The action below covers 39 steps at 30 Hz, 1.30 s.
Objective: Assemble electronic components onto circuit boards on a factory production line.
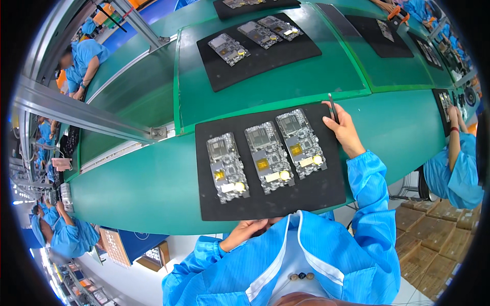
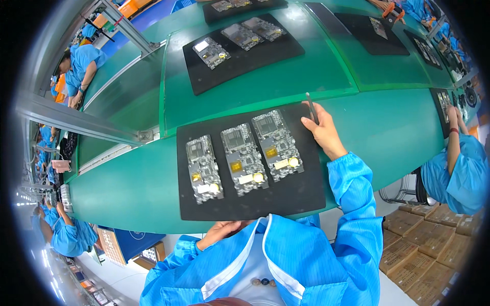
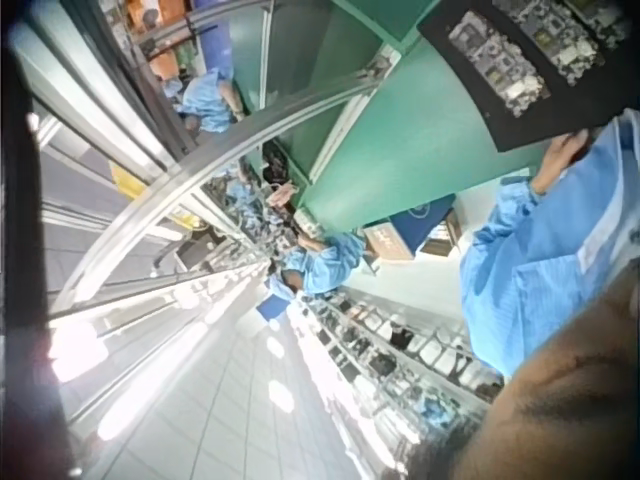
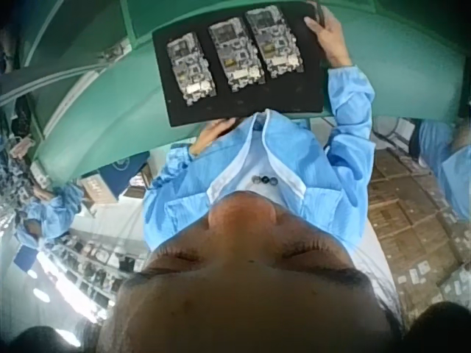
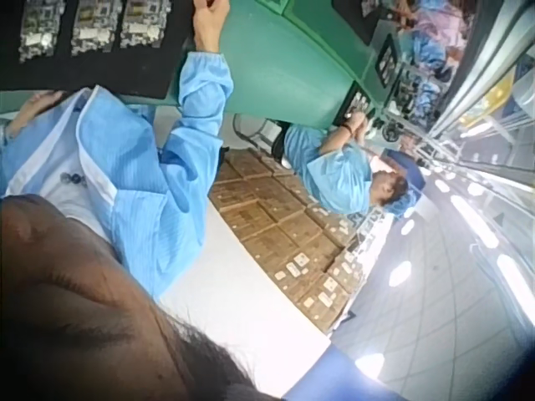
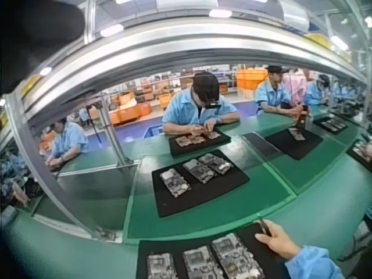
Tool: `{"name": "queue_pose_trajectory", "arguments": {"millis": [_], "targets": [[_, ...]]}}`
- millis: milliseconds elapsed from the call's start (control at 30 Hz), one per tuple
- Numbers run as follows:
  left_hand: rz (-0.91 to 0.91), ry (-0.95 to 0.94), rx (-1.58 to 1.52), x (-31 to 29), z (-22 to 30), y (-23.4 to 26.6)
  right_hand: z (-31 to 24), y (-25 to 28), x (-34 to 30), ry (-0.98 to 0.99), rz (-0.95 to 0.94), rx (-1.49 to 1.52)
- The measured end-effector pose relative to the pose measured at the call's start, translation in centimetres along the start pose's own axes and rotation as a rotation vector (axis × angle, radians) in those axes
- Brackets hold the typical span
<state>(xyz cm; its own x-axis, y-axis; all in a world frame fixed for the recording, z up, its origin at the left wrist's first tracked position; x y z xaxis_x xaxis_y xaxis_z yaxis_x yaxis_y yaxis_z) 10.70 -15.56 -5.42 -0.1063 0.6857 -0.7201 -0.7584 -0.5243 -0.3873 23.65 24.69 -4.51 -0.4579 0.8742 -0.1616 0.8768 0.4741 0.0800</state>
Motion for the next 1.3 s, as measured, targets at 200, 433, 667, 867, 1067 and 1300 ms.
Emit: {"name": "queue_pose_trajectory", "arguments": {"millis": [200,433,667,867,1067,1300], "targets": [[-0.447,0.008,0.318,-3.0,5.6,0.2,-0.9,-0.4,-0.6,0.428,0.133,-0.408],[-0.014,-0.532,0.862,-5.7,19.3,2.2,-4.4,-2.1,-3.4,0.678,0.231,-0.624],[0.001,-1.106,0.739,5.1,25.9,-7.1,-4.3,-4.9,-4.3,0.634,0.067,-0.542],[0.169,-1.104,1.139,14.0,20.5,-11.2,-3.9,-4.6,-5.2,0.609,0.098,-0.538],[0.178,-1.189,1.019,15.3,19.4,-10.8,-3.5,-4.3,-5.3,0.521,0.087,-0.508],[0.177,-1.249,1.07,15.0,19.3,-11.1,-3.5,-4.3,-5.6,0.474,0.055,-0.473]]}}
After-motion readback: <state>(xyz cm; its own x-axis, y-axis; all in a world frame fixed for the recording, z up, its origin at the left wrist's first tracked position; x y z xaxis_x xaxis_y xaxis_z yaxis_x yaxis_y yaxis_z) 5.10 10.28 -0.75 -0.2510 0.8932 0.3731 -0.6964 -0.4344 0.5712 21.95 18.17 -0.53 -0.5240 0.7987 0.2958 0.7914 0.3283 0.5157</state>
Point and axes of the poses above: each hand's wrist, its own x-axis towards the middle knuckle, its own y-axis out of the back of the hand, z = x × y, the point moved 3 cm from there along x, towards the middle knuckle, and after that the axes turned 9 degrees about z, right-handed, at the moved point
